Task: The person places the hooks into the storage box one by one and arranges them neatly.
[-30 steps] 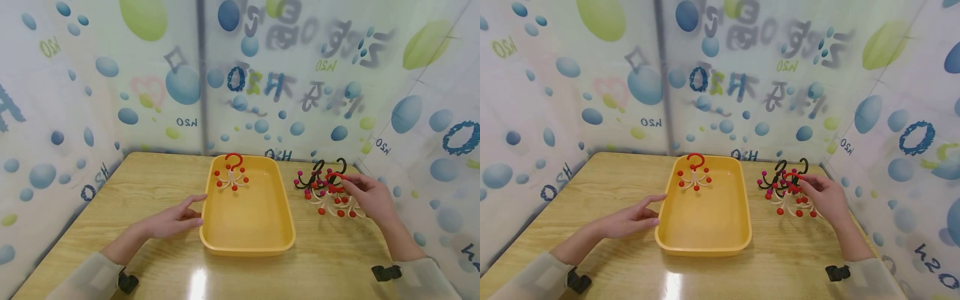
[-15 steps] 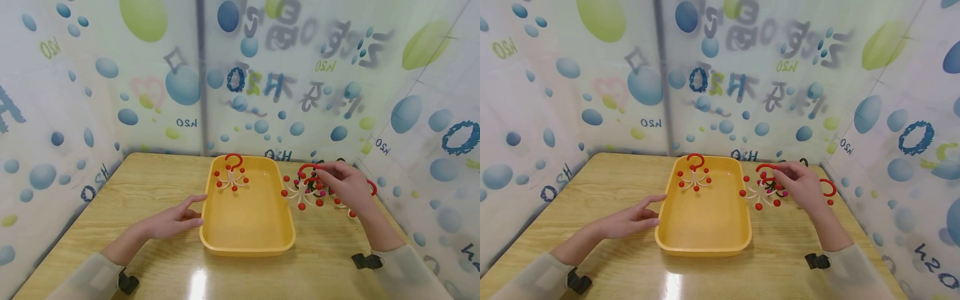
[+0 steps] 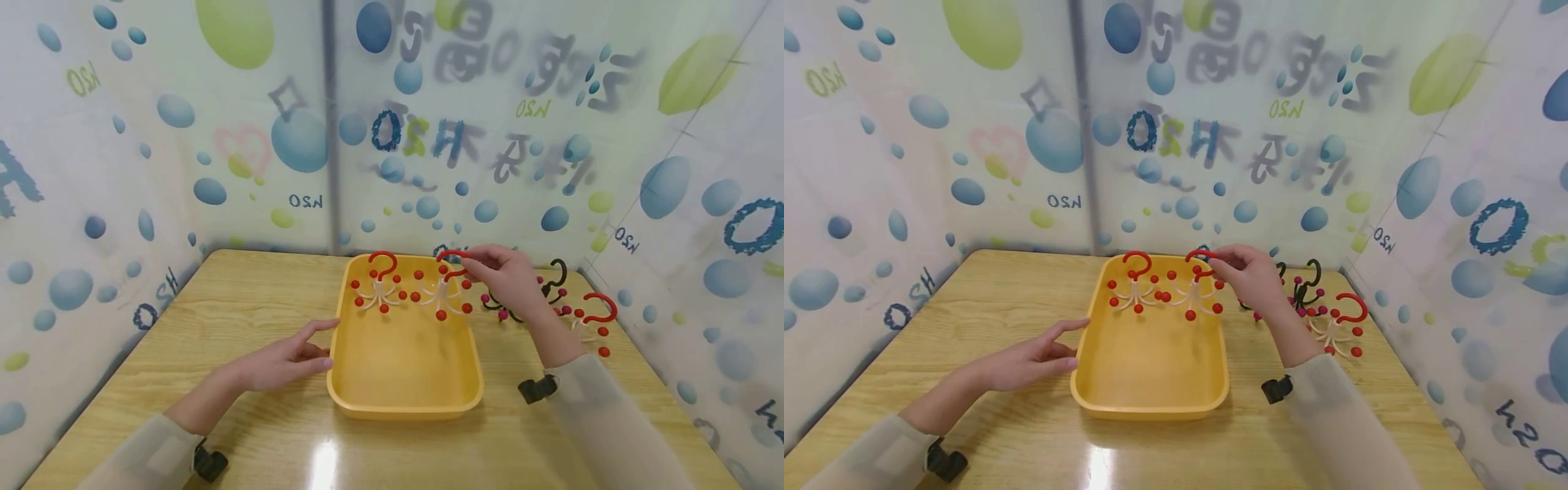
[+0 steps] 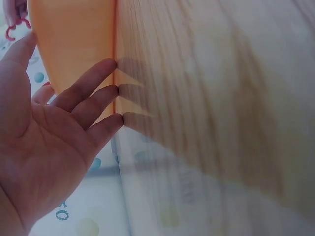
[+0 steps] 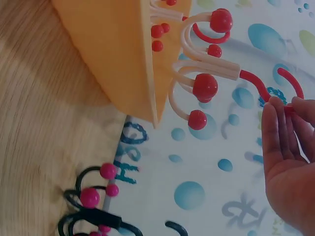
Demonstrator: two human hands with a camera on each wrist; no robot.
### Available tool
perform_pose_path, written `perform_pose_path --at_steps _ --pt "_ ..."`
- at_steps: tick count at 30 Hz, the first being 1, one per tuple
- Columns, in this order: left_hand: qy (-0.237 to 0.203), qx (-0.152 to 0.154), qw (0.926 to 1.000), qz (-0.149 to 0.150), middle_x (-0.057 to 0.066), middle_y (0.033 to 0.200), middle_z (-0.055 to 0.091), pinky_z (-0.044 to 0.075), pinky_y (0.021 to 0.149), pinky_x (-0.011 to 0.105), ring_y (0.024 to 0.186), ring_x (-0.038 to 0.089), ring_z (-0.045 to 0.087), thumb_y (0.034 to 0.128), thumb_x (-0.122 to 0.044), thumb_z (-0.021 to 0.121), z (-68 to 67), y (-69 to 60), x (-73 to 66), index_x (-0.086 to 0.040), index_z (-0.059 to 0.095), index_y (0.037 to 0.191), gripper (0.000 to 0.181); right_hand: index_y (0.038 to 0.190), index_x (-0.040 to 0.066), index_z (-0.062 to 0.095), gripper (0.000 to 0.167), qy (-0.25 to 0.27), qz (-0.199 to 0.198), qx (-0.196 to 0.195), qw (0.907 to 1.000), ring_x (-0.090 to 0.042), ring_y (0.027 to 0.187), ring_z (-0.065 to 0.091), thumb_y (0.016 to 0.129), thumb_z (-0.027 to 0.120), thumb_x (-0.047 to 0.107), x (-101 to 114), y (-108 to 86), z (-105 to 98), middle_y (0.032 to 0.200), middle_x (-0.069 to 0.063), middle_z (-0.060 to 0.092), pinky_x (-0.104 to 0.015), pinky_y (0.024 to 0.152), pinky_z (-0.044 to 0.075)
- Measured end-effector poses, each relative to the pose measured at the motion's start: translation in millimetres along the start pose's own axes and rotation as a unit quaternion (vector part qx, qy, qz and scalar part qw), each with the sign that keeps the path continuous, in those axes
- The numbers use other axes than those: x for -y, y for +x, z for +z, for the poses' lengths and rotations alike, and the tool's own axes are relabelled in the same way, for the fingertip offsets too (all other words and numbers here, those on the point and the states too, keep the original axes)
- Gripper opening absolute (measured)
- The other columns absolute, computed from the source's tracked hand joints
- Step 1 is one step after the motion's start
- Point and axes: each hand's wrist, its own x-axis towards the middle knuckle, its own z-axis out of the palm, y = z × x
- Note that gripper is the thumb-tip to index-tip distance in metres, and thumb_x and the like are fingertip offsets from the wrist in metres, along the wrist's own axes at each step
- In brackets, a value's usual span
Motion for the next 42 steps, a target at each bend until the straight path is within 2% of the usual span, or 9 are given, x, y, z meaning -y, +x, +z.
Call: perform_pose_path --at_steps 4,7,12,20,30,42 --pt "0.002 -0.002 1.0 -0.001 0.026 0.15 0.066 0.056 0.111 0.059 0.135 0.037 0.069 0.1133 -0.044 0.062 0.0 0.1 -0.1 -0.024 0.021 0.174 0.076 0.134 0.007 0.075 0.034 -0.001 0.007 0.015 0.9999 -0.04 0.111 0.079 0.109 0.072 0.03 -5 16.4 16 0.122 -0.017 0.081 -0.03 0.095 0.065" --pt "0.001 -0.001 1.0 0.0 0.027 0.149 0.066 0.056 0.111 0.06 0.135 0.037 0.069 0.1134 -0.043 0.062 0.2 0.3 0.5 -0.024 0.021 0.174 0.075 0.133 0.007 0.075 0.033 -0.01 0.019 0.025 0.9995 -0.039 0.111 0.079 0.11 0.071 0.029 -7 26.3 27 0.123 -0.018 0.08 -0.044 0.104 0.064" --pt "-0.004 -0.001 1.0 0.002 0.026 0.149 0.067 0.056 0.112 0.06 0.136 0.037 0.068 0.1133 -0.043 0.062 0.1 0.4 1.3 -0.024 0.022 0.174 0.075 0.132 0.007 0.075 0.029 -0.022 0.045 0.036 0.9981 -0.041 0.112 0.077 0.11 0.07 0.026 -11 37.7 42 0.122 -0.018 0.079 -0.056 0.108 0.06" --pt "-0.003 0.0 1.0 0.003 0.026 0.15 0.066 0.055 0.112 0.06 0.137 0.038 0.068 0.1134 -0.043 0.062 0.1 0.6 2.4 -0.027 0.022 0.174 0.074 0.134 0.005 0.074 0.03 -0.029 0.08 0.057 0.9948 -0.043 0.117 0.075 0.111 0.069 0.023 -23 48.4 51 0.12 -0.016 0.078 -0.05 0.108 0.062" --pt "-0.007 -0.001 1.0 0.0 0.026 0.151 0.065 0.056 0.112 0.06 0.137 0.038 0.068 0.1133 -0.044 0.062 0.4 0.2 2.6 -0.027 0.022 0.174 0.074 0.136 0.005 0.074 0.029 -0.007 0.097 0.038 0.9945 -0.032 0.111 0.078 0.111 0.068 0.018 -36 57.5 56 0.123 -0.018 0.077 -0.052 0.108 0.06" --pt "-0.007 0.001 1.0 -0.002 0.026 0.151 0.065 0.056 0.111 0.06 0.137 0.038 0.068 0.1132 -0.044 0.062 0.4 0.3 1.3 -0.027 0.021 0.174 0.075 0.145 0.007 0.071 0.034 -0.002 0.11 0.037 0.9932 -0.034 0.119 0.076 0.112 0.066 0.015 -41 58.8 58 0.135 -0.02 0.074 -0.052 0.111 0.058"
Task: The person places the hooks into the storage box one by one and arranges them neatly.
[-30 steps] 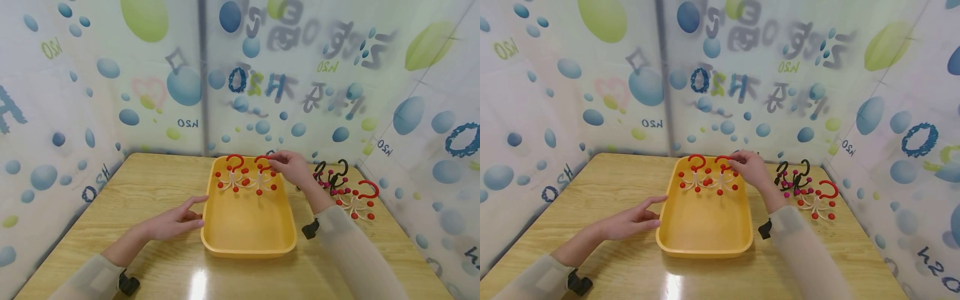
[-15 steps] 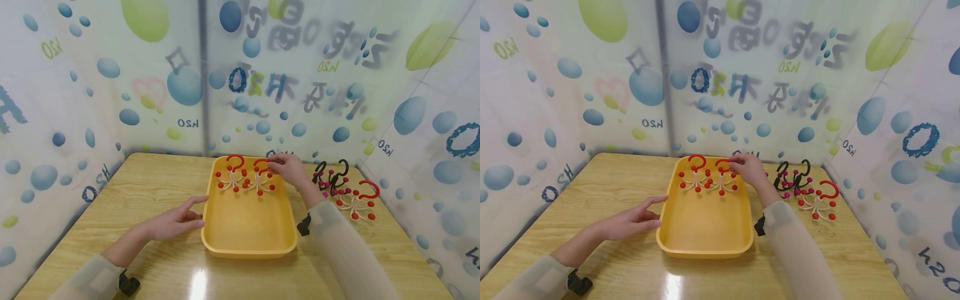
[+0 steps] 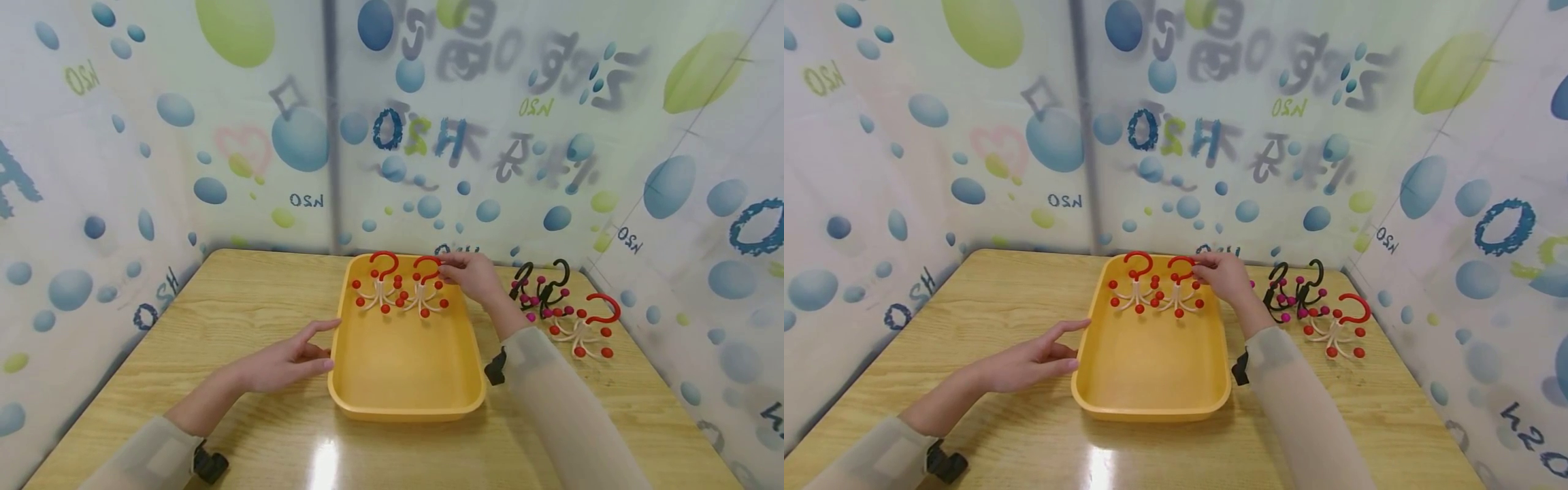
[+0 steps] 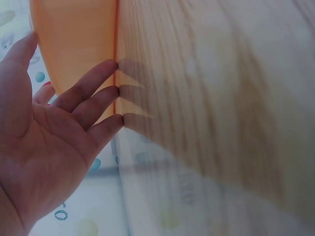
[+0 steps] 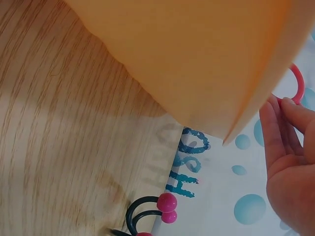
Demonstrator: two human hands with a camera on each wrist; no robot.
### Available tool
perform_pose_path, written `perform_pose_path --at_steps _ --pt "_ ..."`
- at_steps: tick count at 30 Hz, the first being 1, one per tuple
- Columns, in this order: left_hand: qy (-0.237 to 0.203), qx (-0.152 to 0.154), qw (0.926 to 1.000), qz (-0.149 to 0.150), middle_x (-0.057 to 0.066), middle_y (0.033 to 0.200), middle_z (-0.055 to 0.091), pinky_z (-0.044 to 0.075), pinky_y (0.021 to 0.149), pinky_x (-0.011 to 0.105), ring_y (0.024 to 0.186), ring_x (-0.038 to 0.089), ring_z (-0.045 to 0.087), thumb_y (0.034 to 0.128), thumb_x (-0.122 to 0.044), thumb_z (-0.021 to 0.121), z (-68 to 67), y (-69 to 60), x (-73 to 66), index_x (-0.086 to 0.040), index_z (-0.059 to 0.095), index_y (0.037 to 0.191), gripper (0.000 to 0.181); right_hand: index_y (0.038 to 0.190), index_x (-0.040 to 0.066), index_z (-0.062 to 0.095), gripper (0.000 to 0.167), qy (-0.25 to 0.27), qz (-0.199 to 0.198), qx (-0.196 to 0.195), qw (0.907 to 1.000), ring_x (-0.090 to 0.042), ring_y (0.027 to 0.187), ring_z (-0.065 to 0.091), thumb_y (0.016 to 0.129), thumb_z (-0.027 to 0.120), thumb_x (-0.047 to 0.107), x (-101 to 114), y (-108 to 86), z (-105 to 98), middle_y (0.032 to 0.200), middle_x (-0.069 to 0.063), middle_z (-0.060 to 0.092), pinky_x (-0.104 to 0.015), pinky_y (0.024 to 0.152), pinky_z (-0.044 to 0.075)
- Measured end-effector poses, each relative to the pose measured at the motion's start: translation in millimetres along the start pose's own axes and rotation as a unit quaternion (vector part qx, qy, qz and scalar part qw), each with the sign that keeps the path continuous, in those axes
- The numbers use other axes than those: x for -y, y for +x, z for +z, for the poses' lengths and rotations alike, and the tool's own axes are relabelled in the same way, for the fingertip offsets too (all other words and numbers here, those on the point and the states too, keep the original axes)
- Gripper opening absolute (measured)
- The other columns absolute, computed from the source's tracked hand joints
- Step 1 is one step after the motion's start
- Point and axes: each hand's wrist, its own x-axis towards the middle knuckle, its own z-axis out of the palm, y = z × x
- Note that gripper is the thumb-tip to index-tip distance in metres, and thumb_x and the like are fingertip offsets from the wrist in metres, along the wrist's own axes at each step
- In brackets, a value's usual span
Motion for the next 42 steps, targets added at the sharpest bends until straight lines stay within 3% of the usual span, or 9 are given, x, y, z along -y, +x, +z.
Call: perform_pose_path --at_steps 8,14,19,24,29,33,36,42 --pt "0.005 -0.003 1.0 -0.002 0.026 0.151 0.066 0.056 0.112 0.06 0.136 0.038 0.068 0.1131 -0.044 0.062 -0.6 0.4 -1.0 -0.027 0.022 0.174 0.075 0.147 0.009 0.07 0.036 0.001 0.006 -0.001 1.0 -0.035 0.119 0.075 0.112 0.066 0.015 1 -1.2 -2 0.135 -0.019 0.073 -0.051 0.111 0.058" --pt "0.008 -0.006 1.0 0.0 0.027 0.15 0.066 0.056 0.111 0.06 0.135 0.038 0.069 0.1134 -0.044 0.062 0.1 0.1 -0.4 -0.028 0.022 0.174 0.074 0.153 0.012 0.066 0.04 -0.016 -0.009 0.001 0.9998 -0.037 0.127 0.074 0.114 0.063 0.019 -2 -14.0 -20 0.145 -0.018 0.07 -0.048 0.11 0.059" --pt "0.01 -0.004 0.9999 -0.003 0.026 0.151 0.065 0.056 0.111 0.06 0.136 0.038 0.068 0.1134 -0.044 0.061 -1.0 -0.1 -2.7 -0.026 0.021 0.174 0.075 0.151 0.014 0.067 0.041 -0.046 -0.022 -0.013 0.9986 -0.036 0.124 0.074 0.113 0.065 0.027 -6 -34.9 -48 0.145 -0.016 0.071 -0.046 0.105 0.063" --pt "0.011 -0.003 0.9999 -0.002 0.027 0.151 0.065 0.056 0.111 0.06 0.137 0.039 0.068 0.1137 -0.044 0.061 -0.8 0.1 -2.8 -0.025 0.021 0.175 0.075 0.148 0.014 0.069 0.043 -0.062 -0.032 -0.019 0.9974 -0.032 0.118 0.072 0.111 0.068 0.037 -15 -60.5 -81 0.141 -0.015 0.073 -0.027 0.094 0.064" --pt "0.013 -0.004 0.9999 -0.004 0.026 0.15 0.066 0.057 0.111 0.06 0.136 0.039 0.068 0.1136 -0.044 0.061 0.4 -0.3 -1.5 -0.025 0.021 0.174 0.075 0.146 0.015 0.07 0.047 -0.084 -0.051 -0.034 0.9945 -0.016 0.108 0.071 0.109 0.07 0.043 -29 -86.7 -114 0.136 -0.012 0.075 -0.019 0.082 0.06" --pt "0.011 -0.004 0.9999 -0.002 0.026 0.15 0.066 0.056 0.111 0.06 0.136 0.039 0.068 0.1138 -0.044 0.061 1.2 -0.6 -0.3 -0.025 0.021 0.174 0.074 0.145 0.014 0.071 0.046 -0.106 -0.056 -0.058 0.9911 -0.002 0.096 0.068 0.109 0.07 0.043 -42 -106.3 -144 0.119 0.008 0.078 -0.024 0.07 0.057" --pt "0.01 -0.004 0.9999 0.001 0.026 0.15 0.067 0.057 0.11 0.06 0.136 0.039 0.069 0.1139 -0.043 0.061 1.3 -0.2 0.1 -0.026 0.021 0.174 0.074 0.144 0.013 0.07 0.046 -0.119 -0.047 -0.083 0.9883 0.0 0.091 0.065 0.11 0.069 0.043 -54 -119.6 -167 0.105 0.025 0.072 -0.027 0.064 0.055" --pt "0.013 -0.004 0.9999 -0.001 0.026 0.15 0.067 0.057 0.11 0.06 0.135 0.038 0.069 0.1138 -0.043 0.061 0.3 1.1 -0.5 -0.027 0.021 0.174 0.074 0.148 0.014 0.067 0.051 -0.144 -0.008 -0.122 0.9819 0.001 0.088 0.062 0.11 0.066 0.048 -87 -133.4 -203 0.097 0.034 0.069 -0.025 0.068 0.055"
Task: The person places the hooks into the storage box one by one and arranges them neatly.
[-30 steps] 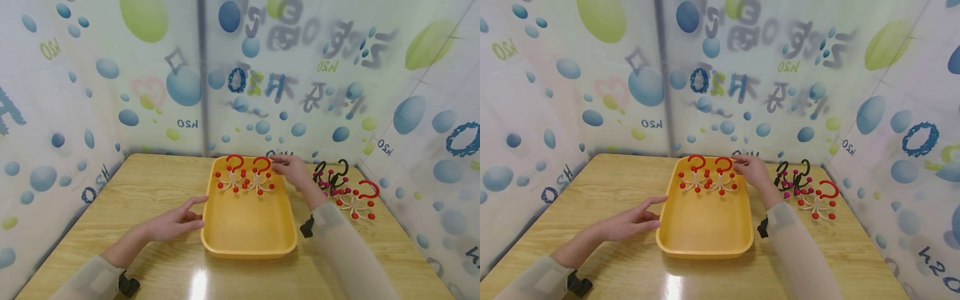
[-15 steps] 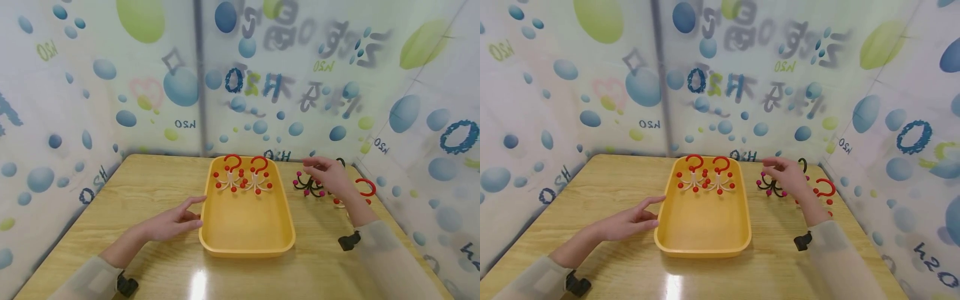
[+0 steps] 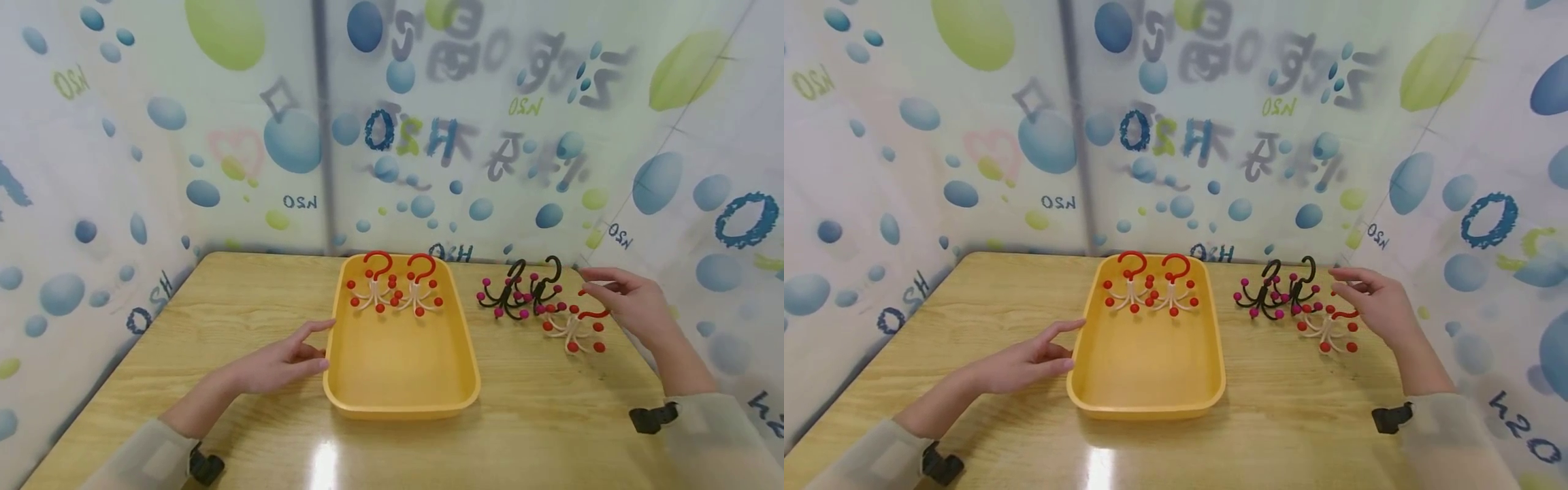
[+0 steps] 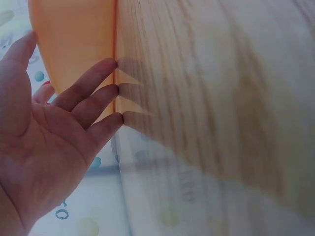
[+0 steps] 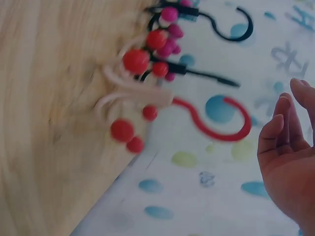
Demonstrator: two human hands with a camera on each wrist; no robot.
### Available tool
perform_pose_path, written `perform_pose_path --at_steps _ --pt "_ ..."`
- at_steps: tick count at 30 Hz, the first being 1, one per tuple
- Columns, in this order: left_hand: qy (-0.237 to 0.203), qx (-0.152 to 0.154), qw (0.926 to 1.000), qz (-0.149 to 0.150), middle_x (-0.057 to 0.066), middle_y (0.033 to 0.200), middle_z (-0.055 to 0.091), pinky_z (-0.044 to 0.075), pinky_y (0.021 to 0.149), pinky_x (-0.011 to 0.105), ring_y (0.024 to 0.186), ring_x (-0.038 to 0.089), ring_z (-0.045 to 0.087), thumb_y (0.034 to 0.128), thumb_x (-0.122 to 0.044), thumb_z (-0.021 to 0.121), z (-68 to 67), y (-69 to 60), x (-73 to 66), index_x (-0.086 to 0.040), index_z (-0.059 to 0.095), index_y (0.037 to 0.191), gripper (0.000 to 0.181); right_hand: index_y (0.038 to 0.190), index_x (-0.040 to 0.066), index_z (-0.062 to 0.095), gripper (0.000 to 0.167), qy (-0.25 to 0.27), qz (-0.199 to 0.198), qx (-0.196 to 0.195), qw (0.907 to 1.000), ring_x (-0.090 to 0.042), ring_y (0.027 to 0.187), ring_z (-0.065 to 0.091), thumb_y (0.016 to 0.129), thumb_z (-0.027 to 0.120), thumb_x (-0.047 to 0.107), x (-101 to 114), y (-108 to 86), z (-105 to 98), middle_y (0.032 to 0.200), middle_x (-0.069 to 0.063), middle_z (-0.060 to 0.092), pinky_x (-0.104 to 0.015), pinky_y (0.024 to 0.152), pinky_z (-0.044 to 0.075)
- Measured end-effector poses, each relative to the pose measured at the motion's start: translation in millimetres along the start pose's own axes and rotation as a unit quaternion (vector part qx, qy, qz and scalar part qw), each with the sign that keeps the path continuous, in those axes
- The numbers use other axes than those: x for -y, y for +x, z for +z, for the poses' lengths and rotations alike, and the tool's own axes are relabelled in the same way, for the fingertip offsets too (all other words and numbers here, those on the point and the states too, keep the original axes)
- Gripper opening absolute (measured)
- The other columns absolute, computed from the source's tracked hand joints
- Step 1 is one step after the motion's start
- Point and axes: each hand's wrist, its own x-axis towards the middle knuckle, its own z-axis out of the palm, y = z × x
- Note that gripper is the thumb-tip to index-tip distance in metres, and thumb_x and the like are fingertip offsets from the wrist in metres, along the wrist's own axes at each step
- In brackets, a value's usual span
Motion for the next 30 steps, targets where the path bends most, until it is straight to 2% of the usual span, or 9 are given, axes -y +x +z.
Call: perform_pose_path --at_steps 3,6,10,12,18,26,30 --pt "0.004 -0.001 1.0 0.001 0.025 0.15 0.067 0.056 0.111 0.06 0.135 0.037 0.069 0.1138 -0.044 0.061 -0.6 0.1 0.3 -0.026 0.021 0.175 0.075 0.151 0.014 0.065 0.055 -0.017 0.013 -0.01 0.9997 0.001 0.087 0.061 0.11 0.066 0.05 -19 0.2 -6 0.093 0.035 0.067 -0.027 0.065 0.051" --pt "0.007 -0.002 1.0 0.005 0.025 0.15 0.067 0.056 0.111 0.059 0.134 0.037 0.069 0.1139 -0.043 0.061 -0.5 0.1 0.5 -0.024 0.021 0.175 0.075 0.153 0.014 0.063 0.058 -0.029 0.021 -0.011 0.9993 -0.002 0.085 0.058 0.109 0.066 0.052 -34 -0.7 -8 0.093 0.03 0.068 -0.03 0.063 0.045" --pt "0.006 -0.002 1.0 0.008 0.027 0.149 0.067 0.056 0.111 0.059 0.135 0.038 0.069 0.114 -0.042 0.061 0.1 -0.6 0.6 -0.023 0.021 0.175 0.075 0.153 0.011 0.063 0.061 -0.04 0.031 -0.009 0.9987 -0.002 0.084 0.058 0.109 0.067 0.052 -48 -3.2 -6 0.101 0.024 0.068 -0.028 0.063 0.049" --pt "0.003 -0.002 1.0 0.005 0.027 0.15 0.066 0.056 0.111 0.06 0.136 0.039 0.068 0.1139 -0.043 0.061 0.0 -0.8 0.8 -0.023 0.021 0.175 0.075 0.152 0.009 0.063 0.06 -0.038 0.04 -0.012 0.9984 0.001 0.085 0.059 0.109 0.066 0.051 -54 -4.7 -4 0.103 0.029 0.063 -0.025 0.065 0.052" --pt "0.0 -0.001 1.0 0.002 0.026 0.151 0.065 0.055 0.112 0.061 0.138 0.04 0.067 0.1136 -0.043 0.061 -1.0 -0.3 0.9 -0.026 0.022 0.174 0.074 0.152 0.006 0.064 0.057 0.004 0.043 -0.026 0.9987 0.006 0.084 0.064 0.11 0.067 0.045 -65 -6.8 4 0.098 0.044 0.06 -0.019 0.07 0.059" --pt "0.002 -0.001 1.0 0.009 0.027 0.151 0.065 0.056 0.112 0.06 0.138 0.04 0.067 0.1139 -0.042 0.061 -1.5 -0.3 1.7 -0.024 0.021 0.175 0.075 0.161 0.012 0.055 0.058 0.053 0.05 -0.017 0.9972 0.01 0.086 0.072 0.112 0.065 0.042 -72 -9.6 11 0.1 0.043 0.064 -0.013 0.073 0.056" --pt "-0.003 0.001 1.0 0.006 0.027 0.151 0.065 0.056 0.111 0.06 0.138 0.04 0.067 0.1139 -0.042 0.061 -0.5 -0.3 1.9 -0.024 0.021 0.175 0.075 0.159 0.007 0.057 0.055 0.06 0.037 -0.038 0.9968 0.011 0.084 0.073 0.113 0.064 0.036 -71 -10.7 15 0.099 0.045 0.062 -0.011 0.074 0.058"
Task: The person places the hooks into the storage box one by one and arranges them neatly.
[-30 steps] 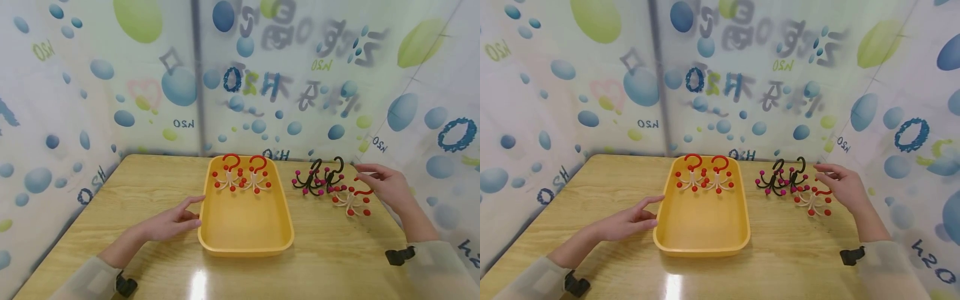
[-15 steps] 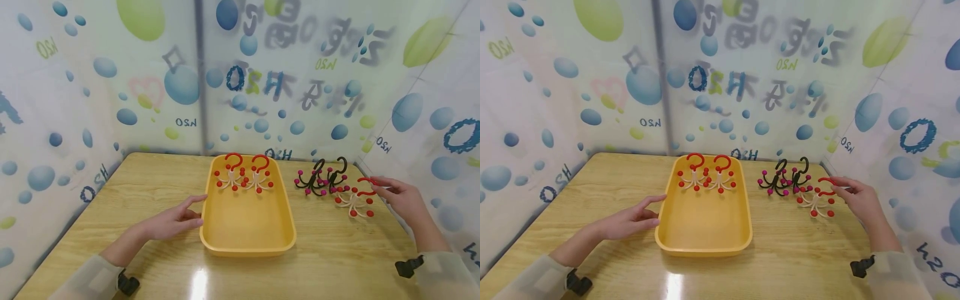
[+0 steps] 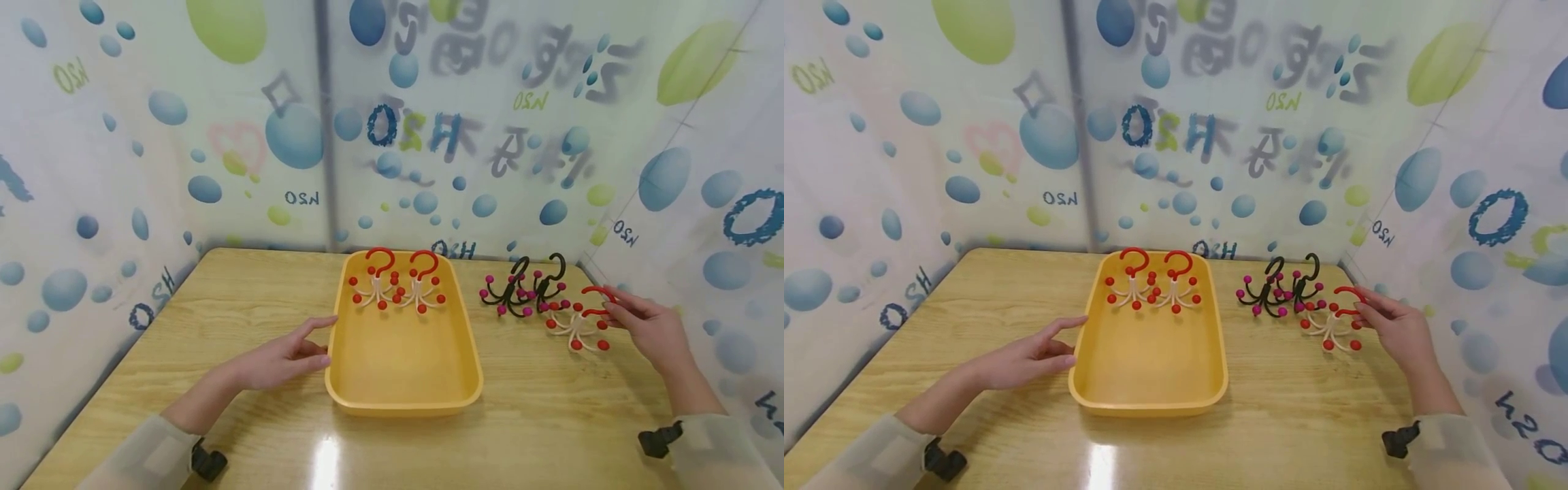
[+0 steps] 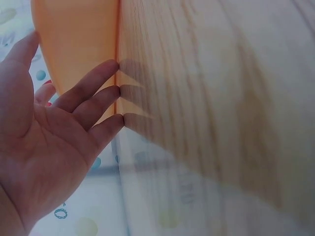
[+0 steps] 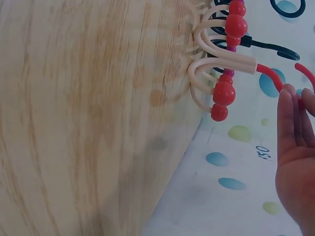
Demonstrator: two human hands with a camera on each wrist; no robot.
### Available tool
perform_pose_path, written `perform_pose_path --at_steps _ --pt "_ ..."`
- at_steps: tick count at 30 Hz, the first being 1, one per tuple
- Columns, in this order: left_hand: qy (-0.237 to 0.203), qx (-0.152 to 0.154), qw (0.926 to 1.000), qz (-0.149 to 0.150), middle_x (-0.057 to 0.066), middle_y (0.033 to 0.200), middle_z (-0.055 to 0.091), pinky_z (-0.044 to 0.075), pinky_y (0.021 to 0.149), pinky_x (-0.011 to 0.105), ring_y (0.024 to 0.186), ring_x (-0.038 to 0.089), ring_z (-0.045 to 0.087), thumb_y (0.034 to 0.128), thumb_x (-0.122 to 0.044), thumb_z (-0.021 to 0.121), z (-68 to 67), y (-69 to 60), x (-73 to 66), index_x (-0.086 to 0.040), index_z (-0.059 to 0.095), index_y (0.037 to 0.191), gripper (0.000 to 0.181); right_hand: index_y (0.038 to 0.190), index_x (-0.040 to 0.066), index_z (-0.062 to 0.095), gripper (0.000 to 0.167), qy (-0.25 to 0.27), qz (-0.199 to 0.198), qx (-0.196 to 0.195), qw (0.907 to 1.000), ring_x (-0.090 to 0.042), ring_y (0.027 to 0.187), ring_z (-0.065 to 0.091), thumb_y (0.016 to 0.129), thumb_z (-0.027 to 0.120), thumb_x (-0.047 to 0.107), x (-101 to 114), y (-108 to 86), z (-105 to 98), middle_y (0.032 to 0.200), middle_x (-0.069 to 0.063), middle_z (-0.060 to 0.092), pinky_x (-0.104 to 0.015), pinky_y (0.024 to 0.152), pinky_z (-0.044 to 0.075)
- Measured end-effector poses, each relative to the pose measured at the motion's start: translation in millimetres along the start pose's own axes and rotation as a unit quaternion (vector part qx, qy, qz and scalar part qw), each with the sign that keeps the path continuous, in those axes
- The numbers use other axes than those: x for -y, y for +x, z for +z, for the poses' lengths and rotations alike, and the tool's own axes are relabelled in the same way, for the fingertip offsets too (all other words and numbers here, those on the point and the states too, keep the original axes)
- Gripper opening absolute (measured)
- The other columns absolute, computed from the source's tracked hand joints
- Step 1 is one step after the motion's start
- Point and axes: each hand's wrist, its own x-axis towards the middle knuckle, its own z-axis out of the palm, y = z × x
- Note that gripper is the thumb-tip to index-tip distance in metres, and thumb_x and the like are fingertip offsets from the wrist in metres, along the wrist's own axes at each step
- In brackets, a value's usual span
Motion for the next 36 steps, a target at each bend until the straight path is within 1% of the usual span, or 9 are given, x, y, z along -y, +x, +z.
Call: perform_pose_path --at_steps 5,9,13,18,22,27,29,33,36 --pt "0.0 -0.003 1.0 0.001 0.028 0.151 0.065 0.056 0.111 0.06 0.137 0.04 0.068 0.114 -0.042 0.061 0.5 0.0 -0.3 -0.023 0.021 0.175 0.075 0.155 0.003 0.06 0.053 -0.012 -0.014 -0.022 0.9996 0.016 0.081 0.069 0.113 0.065 0.034 4 -2.3 3 0.1 0.044 0.061 -0.008 0.073 0.057" --pt "0.0 -0.003 1.0 0.002 0.029 0.151 0.065 0.056 0.111 0.06 0.137 0.041 0.067 0.114 -0.042 0.061 1.3 -0.4 -0.2 -0.023 0.021 0.175 0.075 0.156 0.006 0.06 0.054 -0.014 -0.007 -0.024 0.9996 0.015 0.082 0.069 0.112 0.066 0.037 9 -7.8 -1 0.098 0.042 0.065 -0.01 0.071 0.057" --pt "-0.001 0.0 1.0 0.001 0.028 0.152 0.064 0.056 0.112 0.06 0.139 0.041 0.066 0.1139 -0.042 0.061 0.4 -0.4 -0.9 -0.025 0.021 0.175 0.075 0.157 0.009 0.06 0.053 0.012 -0.012 -0.024 0.9996 0.013 0.084 0.071 0.111 0.068 0.035 22 -14.2 -7 0.099 0.045 0.067 -0.008 0.073 0.057" --pt "0.0 0.0 1.0 -0.003 0.027 0.153 0.064 0.056 0.112 0.06 0.139 0.041 0.066 0.1139 -0.043 0.061 -0.3 -0.4 -0.8 -0.027 0.02 0.175 0.075 0.156 0.011 0.063 0.05 0.025 -0.035 -0.02 0.9989 0.014 0.083 0.071 0.111 0.069 0.032 51 -22.8 -8 0.096 0.041 0.072 -0.006 0.071 0.054" --pt "-0.001 0.0 1.0 -0.007 0.027 0.153 0.064 0.056 0.112 0.06 0.139 0.041 0.066 0.1138 -0.044 0.061 0.4 -1.2 -0.7 -0.027 0.02 0.175 0.075 0.153 0.013 0.066 0.046 0.033 -0.059 -0.003 0.9977 0.009 0.084 0.073 0.11 0.07 0.029 75 -27.7 -2 0.098 0.036 0.075 -0.01 0.07 0.056" --pt "0.0 0.0 1.0 -0.004 0.028 0.152 0.064 0.056 0.112 0.06 0.139 0.041 0.066 0.114 -0.043 0.06 0.9 -1.4 -0.9 -0.026 0.021 0.175 0.075 0.148 0.01 0.07 0.041 0.041 -0.11 0.015 0.993 0.005 0.084 0.075 0.11 0.071 0.023 105 -31.2 13 0.094 0.025 0.079 -0.01 0.074 0.058" --pt "0.001 -0.001 1.0 -0.004 0.027 0.152 0.064 0.056 0.112 0.06 0.139 0.041 0.066 0.1139 -0.043 0.061 0.9 -1.2 -0.5 -0.026 0.021 0.175 0.074 0.146 0.009 0.071 0.039 0.054 -0.121 0.02 0.991 0.002 0.084 0.076 0.109 0.071 0.021 117 -32.3 21 0.093 0.021 0.081 -0.011 0.075 0.059" --pt "0.002 -0.003 1.0 -0.005 0.026 0.152 0.064 0.056 0.112 0.059 0.139 0.04 0.066 0.1137 -0.044 0.061 0.6 -0.8 0.3 -0.027 0.022 0.174 0.074 0.144 0.009 0.072 0.038 0.071 -0.134 0.038 0.9877 -0.002 0.083 0.076 0.108 0.073 0.021 140 -31.9 37 0.095 0.019 0.081 -0.015 0.066 0.055" --pt "0.001 -0.003 1.0 -0.006 0.026 0.153 0.064 0.056 0.112 0.059 0.139 0.04 0.066 0.1136 -0.044 0.061 0.4 -0.9 -0.2 -0.028 0.022 0.174 0.074 0.144 0.009 0.072 0.038 0.079 -0.143 0.062 0.9846 -0.005 0.084 0.077 0.109 0.073 0.024 159 -29.8 49 0.098 0.016 0.081 -0.018 0.063 0.055"
